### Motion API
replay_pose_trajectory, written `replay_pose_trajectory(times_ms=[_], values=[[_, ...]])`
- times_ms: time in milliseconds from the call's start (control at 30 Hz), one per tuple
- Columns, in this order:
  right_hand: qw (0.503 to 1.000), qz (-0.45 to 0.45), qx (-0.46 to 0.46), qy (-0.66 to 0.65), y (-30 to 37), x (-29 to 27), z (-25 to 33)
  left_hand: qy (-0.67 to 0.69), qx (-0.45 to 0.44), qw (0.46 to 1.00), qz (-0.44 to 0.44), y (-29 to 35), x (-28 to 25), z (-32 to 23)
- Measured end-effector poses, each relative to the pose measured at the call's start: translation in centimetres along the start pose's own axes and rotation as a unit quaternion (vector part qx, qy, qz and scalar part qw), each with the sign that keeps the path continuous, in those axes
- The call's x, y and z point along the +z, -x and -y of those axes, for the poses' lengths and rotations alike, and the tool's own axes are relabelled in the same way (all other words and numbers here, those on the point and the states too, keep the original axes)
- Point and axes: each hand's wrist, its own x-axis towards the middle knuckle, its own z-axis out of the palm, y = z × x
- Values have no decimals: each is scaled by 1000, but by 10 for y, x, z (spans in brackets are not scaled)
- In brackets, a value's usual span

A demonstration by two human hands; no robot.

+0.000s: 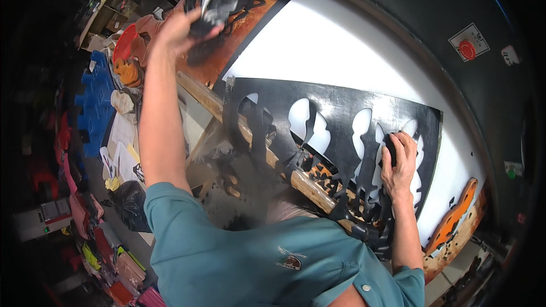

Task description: The person places a black leather sheet on a cutting machine, aligns an orange stencil, and uses the machine to cut intricate patterns. They then remove the cut pieces and repeat the process with a new sheet.

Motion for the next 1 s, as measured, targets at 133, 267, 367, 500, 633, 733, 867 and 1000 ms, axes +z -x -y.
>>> replay_pose_trajectory(times_ms=[133, 267, 367, 500, 633, 733, 867, 1000], values=[[1000, -4, 10, -1, -4, 2, 1, 21, -106, 981, -162, -25, -49, 72], [1000, -9, 17, -3, -3, 2, -1, -64, -116, 975, -179, -28, -72, 72], [999, -30, 10, -11, -3, 2, -2, -594, -87, 767, -227, -14, -69, 48], [993, -115, 1, 22, -4, 4, -3, -432, 204, 845, -239, 24, -4, 74], [988, -133, 35, 68, -2, 8, -6, -535, 344, 771, -17, 64, 80, 139], [991, -109, 67, -46, -3, 6, -17, -595, 386, 702, -61, 81, 107, 167], [992, -105, 73, -11, -16, -8, -40, -547, 424, 721, -43, 86, 111, 174], [995, -4, 65, 70, -33, -17, -51, -560, 441, 701, -26, 90, 109, 178]])
